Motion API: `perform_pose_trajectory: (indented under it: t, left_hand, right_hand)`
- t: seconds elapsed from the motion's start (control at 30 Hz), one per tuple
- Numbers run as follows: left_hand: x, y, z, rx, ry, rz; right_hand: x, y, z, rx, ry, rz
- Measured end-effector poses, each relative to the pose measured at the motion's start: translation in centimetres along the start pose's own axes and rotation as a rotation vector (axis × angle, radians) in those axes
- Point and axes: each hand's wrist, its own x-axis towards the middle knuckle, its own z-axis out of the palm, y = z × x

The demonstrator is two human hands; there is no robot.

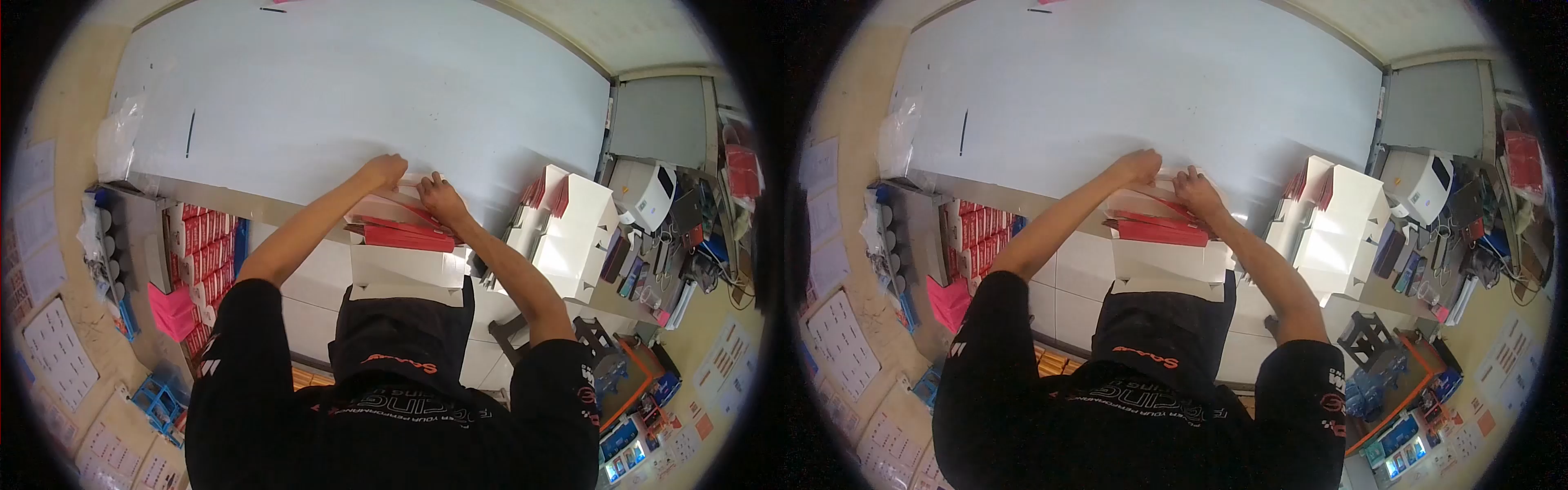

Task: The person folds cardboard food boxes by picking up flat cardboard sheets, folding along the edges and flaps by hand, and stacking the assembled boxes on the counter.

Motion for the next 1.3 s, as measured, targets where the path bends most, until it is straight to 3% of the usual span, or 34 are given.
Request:
perform_pose_trajectory:
  t: [0.03, 0.1, 0.13, 0.17, 0.23, 0.27, 0.33, 0.4, 0.43, 0.53, 0.6, 0.63, 0.7, 0.73, 0.8, 0.83, 0.9, 0.93, 0.97, 1.03, 1.1, 1.13, 1.17, 1.2, 1.23, 1.3]
  left_hand:
    - [0.5, -0.2, -0.7, -0.002, -0.004, 0.006]
    - [2.1, -0.4, -1.9, -0.065, -0.307, 0.074]
    - [2.8, -1.4, -1.2, -0.070, -0.305, 0.082]
    - [2.8, -2.8, -0.4, -0.248, -0.365, 0.029]
    - [2.0, -2.8, -0.4, -0.427, -0.423, -0.030]
    - [1.3, -2.0, -0.9, -0.406, -0.388, -0.057]
    - [0.2, -0.6, -0.7, -0.380, -0.365, -0.080]
    - [-0.2, 0.1, 0.0, -0.278, -0.129, -0.097]
    - [-0.1, -0.2, 1.1, -0.275, -0.127, -0.098]
    - [0.0, 0.7, 2.9, -0.195, -0.058, -0.179]
    - [-0.8, 1.9, 3.7, -0.019, 0.141, -0.232]
    - [-1.2, 1.7, 3.5, -0.022, 0.143, -0.234]
    - [-1.7, 0.4, 2.4, -0.038, 0.066, 0.014]
    - [-2.3, 0.4, 0.7, -0.039, 0.068, 0.015]
    - [-2.8, -0.1, -2.7, -0.554, -0.125, -0.132]
    - [-2.7, 0.2, -2.1, -0.561, -0.131, -0.133]
    - [-1.7, 0.6, -0.9, -0.250, 0.335, -0.385]
    - [-1.9, 0.9, 0.6, -0.037, 0.191, -0.385]
    - [-2.3, 1.4, 2.2, -0.043, 0.200, -0.390]
    - [-3.1, 2.3, 4.8, -0.007, 0.404, -0.380]
    - [-3.4, 2.8, 5.2, -0.141, 0.442, -0.402]
    - [-3.7, 3.2, 5.5, -0.228, 0.570, -0.359]
    - [-3.9, 3.5, 5.8, -0.314, 0.698, -0.317]
    - [-4.3, 3.9, 5.9, -0.314, 0.693, -0.316]
    - [-4.7, 4.3, 5.9, -0.354, 0.772, -0.305]
    - [-4.8, 4.7, 5.7, -0.389, 0.860, -0.290]
  right_hand:
    - [-0.3, 0.1, -1.0, 0.080, -0.029, 0.002]
    - [-0.6, 0.2, -2.7, 0.071, -0.045, -0.020]
    - [-0.8, 0.4, -3.4, 0.066, -0.054, -0.049]
    - [-0.8, 0.9, -4.1, 0.064, -0.058, -0.046]
    - [-0.2, 2.7, -4.6, 0.538, -0.135, 0.119]
    - [0.6, 3.6, -4.4, 0.538, -0.131, 0.118]
    - [1.8, 4.9, -3.4, 0.968, -0.601, 0.335]
    - [2.9, 5.3, -3.2, 0.880, -0.593, 0.269]
    - [3.5, 5.2, -3.4, 0.788, -0.589, 0.203]
    - [3.5, 4.1, -3.5, 0.651, -0.508, 0.241]
    - [3.0, 2.7, -1.1, 0.585, -0.455, 0.293]
    - [2.9, 2.2, -0.9, 0.514, -0.399, 0.342]
    - [2.3, 3.1, -2.1, 0.586, -0.289, 0.291]
    - [1.6, 2.9, -3.2, 0.670, -0.183, 0.252]
    - [0.8, 2.1, -5.1, 0.673, -0.187, 0.265]
    - [-0.2, 0.9, -6.1, 0.690, -0.206, 0.281]
    - [-1.2, -0.9, -9.9, 1.027, -0.450, 0.456]
    - [-2.2, -1.9, -10.1, 1.008, -0.346, 0.358]
    - [-3.3, -2.7, -10.0, 0.987, -0.241, 0.262]
    - [-4.1, -3.2, -9.5, 0.984, -0.226, 0.271]
    - [-4.8, -3.1, -8.8, 1.194, -0.212, 0.388]
    - [-3.9, -2.5, -10.3, 1.256, -0.280, 0.536]
    - [-3.2, -2.1, -9.7, 1.038, -0.079, 0.549]
    - [-2.5, -1.8, -9.0, 0.815, 0.115, 0.553]
    - [-1.4, -1.4, -8.3, 0.820, 0.117, 0.558]
    - [1.0, 0.2, -7.2, 0.247, 0.454, 0.272]
